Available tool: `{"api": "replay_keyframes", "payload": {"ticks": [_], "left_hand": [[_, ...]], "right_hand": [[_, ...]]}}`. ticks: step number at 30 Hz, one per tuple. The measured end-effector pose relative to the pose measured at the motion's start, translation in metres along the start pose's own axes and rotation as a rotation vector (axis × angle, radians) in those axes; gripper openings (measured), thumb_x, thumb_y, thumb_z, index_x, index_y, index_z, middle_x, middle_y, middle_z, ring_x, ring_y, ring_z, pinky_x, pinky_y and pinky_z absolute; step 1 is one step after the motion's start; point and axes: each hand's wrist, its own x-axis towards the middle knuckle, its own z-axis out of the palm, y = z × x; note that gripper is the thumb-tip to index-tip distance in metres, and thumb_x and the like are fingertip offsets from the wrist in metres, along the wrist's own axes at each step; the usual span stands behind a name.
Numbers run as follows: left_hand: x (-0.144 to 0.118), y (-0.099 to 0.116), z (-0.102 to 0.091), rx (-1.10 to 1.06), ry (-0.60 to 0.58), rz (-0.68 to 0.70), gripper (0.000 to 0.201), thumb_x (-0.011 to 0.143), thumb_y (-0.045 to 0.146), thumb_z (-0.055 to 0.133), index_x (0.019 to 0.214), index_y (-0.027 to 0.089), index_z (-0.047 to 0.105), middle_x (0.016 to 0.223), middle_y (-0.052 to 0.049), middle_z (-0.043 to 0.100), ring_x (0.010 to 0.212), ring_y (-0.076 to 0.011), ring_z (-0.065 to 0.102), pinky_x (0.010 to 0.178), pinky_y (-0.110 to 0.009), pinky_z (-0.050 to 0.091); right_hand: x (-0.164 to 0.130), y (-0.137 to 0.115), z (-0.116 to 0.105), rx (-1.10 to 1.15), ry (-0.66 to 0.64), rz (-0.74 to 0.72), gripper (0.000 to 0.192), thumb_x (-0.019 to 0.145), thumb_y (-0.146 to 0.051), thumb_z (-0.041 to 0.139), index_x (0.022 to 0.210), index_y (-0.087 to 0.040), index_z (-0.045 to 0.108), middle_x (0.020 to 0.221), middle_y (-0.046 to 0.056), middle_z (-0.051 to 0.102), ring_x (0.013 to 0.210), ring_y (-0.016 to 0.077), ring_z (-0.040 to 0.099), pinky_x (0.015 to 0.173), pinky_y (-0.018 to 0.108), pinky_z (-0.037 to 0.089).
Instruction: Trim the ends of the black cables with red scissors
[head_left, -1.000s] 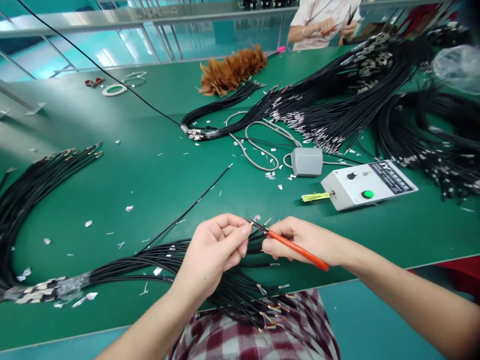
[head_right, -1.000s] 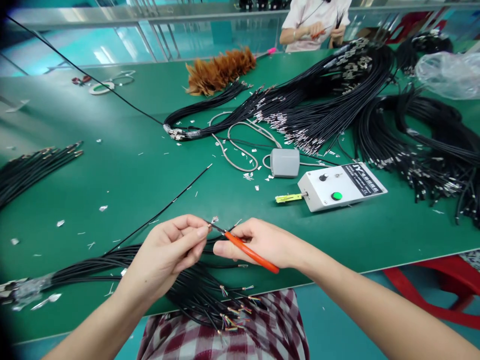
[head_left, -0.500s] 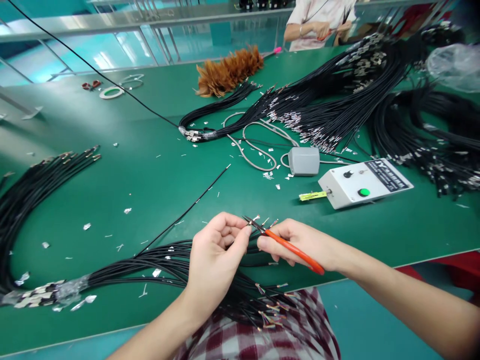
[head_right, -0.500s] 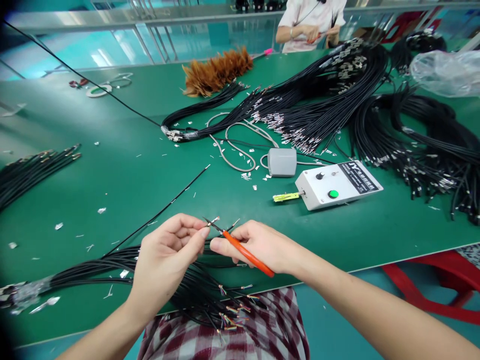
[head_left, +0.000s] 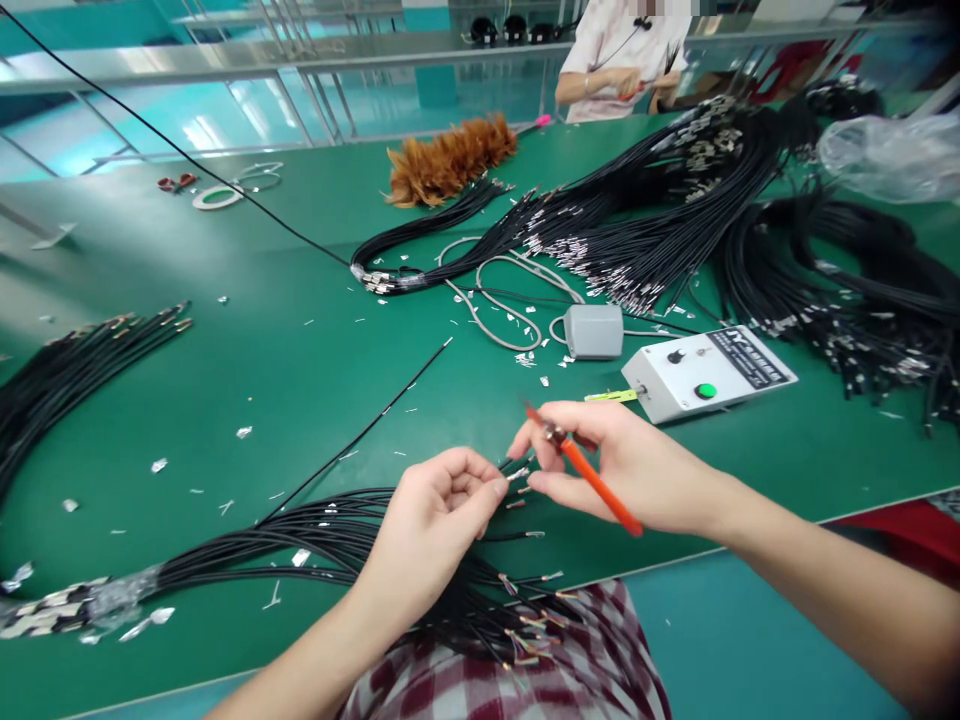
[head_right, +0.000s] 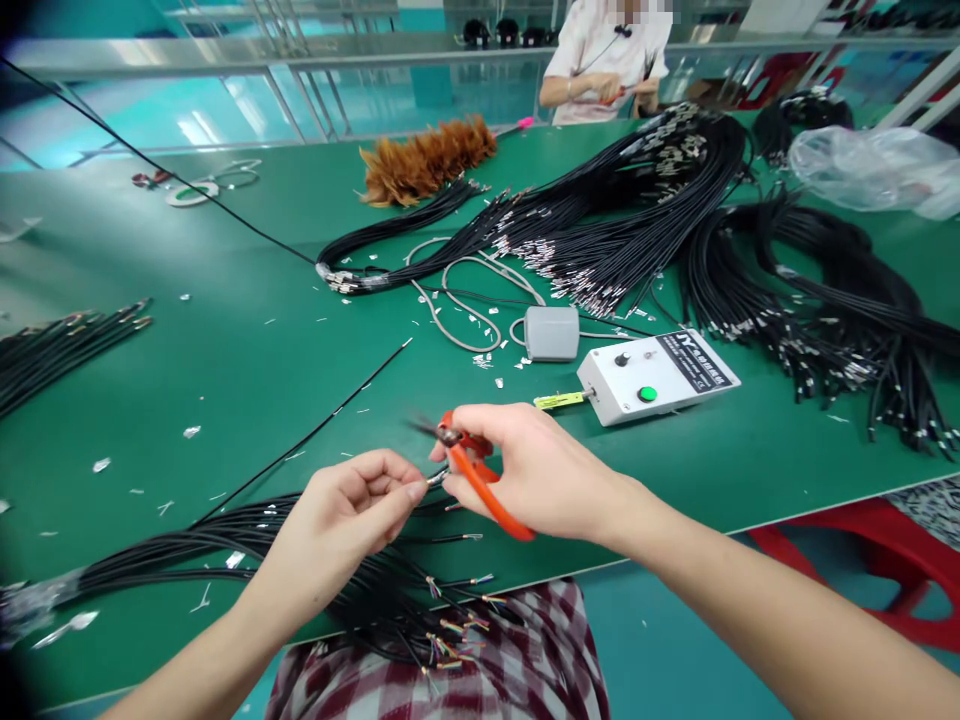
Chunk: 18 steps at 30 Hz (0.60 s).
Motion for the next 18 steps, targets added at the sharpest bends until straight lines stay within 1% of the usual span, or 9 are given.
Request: {"api": "replay_keyframes", "payload": {"ticks": [3,6,9,11,12,13,14,16,18], "left_hand": [[-0.002,0.000,0.000,0.011,-0.046,0.001,0.019,0.076,0.031,0.066,0.069,0.015,0.059,0.056,0.005,0.048,0.049,-0.0074,0.037,0.045,-0.018,0.029],[-0.002,0.002,0.000,0.018,-0.121,0.005,0.023,0.073,0.032,0.068,0.064,0.015,0.056,0.054,0.005,0.046,0.050,-0.0082,0.035,0.046,-0.019,0.027],[0.001,0.003,0.000,-0.014,-0.234,0.006,0.024,0.071,0.032,0.072,0.063,0.015,0.058,0.057,0.004,0.049,0.055,-0.0098,0.038,0.051,-0.020,0.032],[0.002,0.000,0.001,-0.027,-0.304,-0.011,0.022,0.073,0.029,0.071,0.062,0.015,0.059,0.059,0.004,0.051,0.057,-0.0107,0.041,0.053,-0.020,0.034],[0.002,-0.001,0.001,-0.020,-0.326,-0.015,0.021,0.075,0.028,0.070,0.062,0.015,0.059,0.060,0.003,0.052,0.057,-0.0110,0.042,0.053,-0.020,0.035],[0.001,-0.003,0.000,-0.005,-0.338,-0.014,0.020,0.076,0.027,0.069,0.063,0.016,0.060,0.060,0.003,0.053,0.057,-0.0112,0.043,0.053,-0.020,0.035],[0.000,-0.005,-0.001,0.016,-0.340,-0.008,0.017,0.078,0.026,0.067,0.065,0.016,0.061,0.061,0.002,0.054,0.058,-0.0114,0.044,0.053,-0.020,0.035],[-0.006,-0.009,-0.004,0.076,-0.311,0.040,0.013,0.082,0.025,0.064,0.072,0.017,0.062,0.064,0.001,0.057,0.058,-0.0116,0.046,0.052,-0.020,0.036],[-0.012,-0.013,-0.007,0.169,-0.264,0.162,0.010,0.086,0.023,0.060,0.078,0.018,0.064,0.068,0.000,0.061,0.060,-0.0123,0.049,0.055,-0.021,0.038]], "right_hand": [[0.005,-0.006,-0.002,-0.329,-0.059,-0.129,0.008,0.076,-0.015,0.059,0.071,-0.020,0.056,0.064,-0.003,0.058,0.057,0.0117,0.047,0.055,0.024,0.029],[0.008,-0.012,-0.001,-0.551,-0.128,-0.234,0.010,0.070,-0.012,0.060,0.070,-0.021,0.056,0.058,-0.003,0.056,0.052,0.0118,0.042,0.054,0.026,0.022],[0.010,-0.018,-0.001,-0.681,-0.230,-0.345,0.012,0.070,-0.010,0.058,0.074,-0.021,0.058,0.057,-0.002,0.057,0.051,0.0128,0.042,0.054,0.029,0.019],[0.013,-0.019,-0.003,-0.665,-0.314,-0.376,0.017,0.070,-0.006,0.056,0.077,-0.021,0.058,0.060,-0.002,0.059,0.053,0.0130,0.044,0.055,0.029,0.019],[0.014,-0.018,-0.004,-0.598,-0.354,-0.334,0.017,0.070,-0.005,0.056,0.077,-0.021,0.057,0.062,-0.002,0.060,0.054,0.0127,0.045,0.055,0.029,0.020],[0.016,-0.015,-0.004,-0.474,-0.392,-0.246,0.016,0.069,-0.006,0.057,0.075,-0.021,0.056,0.062,-0.003,0.061,0.054,0.0123,0.047,0.054,0.027,0.022],[0.017,-0.009,-0.004,-0.290,-0.425,-0.126,0.014,0.069,-0.008,0.058,0.073,-0.020,0.053,0.062,-0.003,0.061,0.054,0.0119,0.049,0.054,0.026,0.025],[0.018,0.005,0.001,0.202,-0.479,0.138,0.018,0.066,-0.014,0.063,0.070,-0.020,0.047,0.062,-0.004,0.062,0.056,0.0116,0.053,0.054,0.023,0.032],[0.015,0.023,0.010,0.653,-0.502,0.312,0.028,0.060,-0.016,0.069,0.070,-0.021,0.042,0.060,-0.005,0.063,0.055,0.0115,0.055,0.055,0.022,0.038]]}}
